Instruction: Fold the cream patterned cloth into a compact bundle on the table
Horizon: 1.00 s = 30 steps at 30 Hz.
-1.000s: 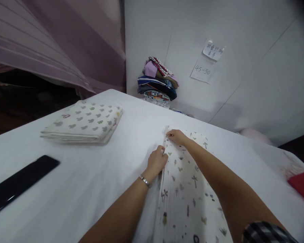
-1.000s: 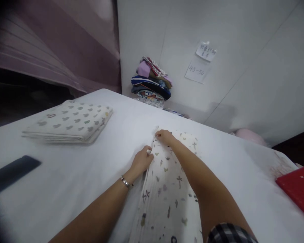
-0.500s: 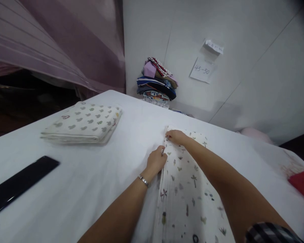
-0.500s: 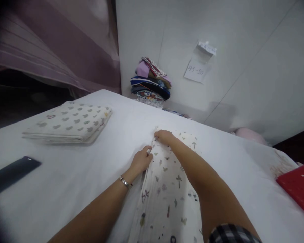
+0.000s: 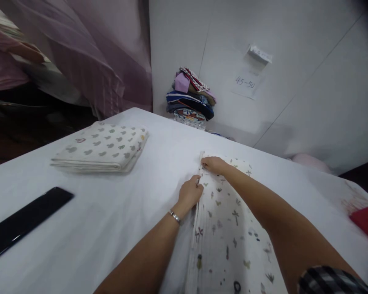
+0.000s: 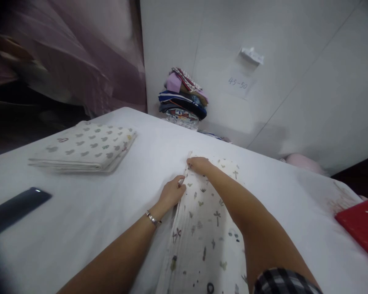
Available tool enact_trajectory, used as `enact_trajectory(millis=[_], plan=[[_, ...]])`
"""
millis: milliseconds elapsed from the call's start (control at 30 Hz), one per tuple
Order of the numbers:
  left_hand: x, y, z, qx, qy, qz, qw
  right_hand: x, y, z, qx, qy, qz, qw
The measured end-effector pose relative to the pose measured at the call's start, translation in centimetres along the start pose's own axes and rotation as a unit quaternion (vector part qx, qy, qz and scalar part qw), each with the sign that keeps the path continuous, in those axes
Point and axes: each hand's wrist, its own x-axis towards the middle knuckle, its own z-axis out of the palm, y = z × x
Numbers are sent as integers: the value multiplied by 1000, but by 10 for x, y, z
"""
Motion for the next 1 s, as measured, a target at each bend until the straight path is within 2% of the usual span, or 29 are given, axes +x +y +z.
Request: enact_trajectory(millis=[467, 733, 833, 1000], plan=[[0, 0, 0, 5, 11, 9, 1000, 4, 2, 0, 5, -8, -6, 1000], [0, 2, -2, 18, -8, 6, 1000, 8, -2, 6, 34, 14, 25, 999], [-1, 3, -1, 21, -5, 6, 1000, 6, -5, 8, 53, 34, 40, 997], [-8, 6, 0, 60, 14, 26, 998, -2, -11, 18, 75, 101, 80, 989]])
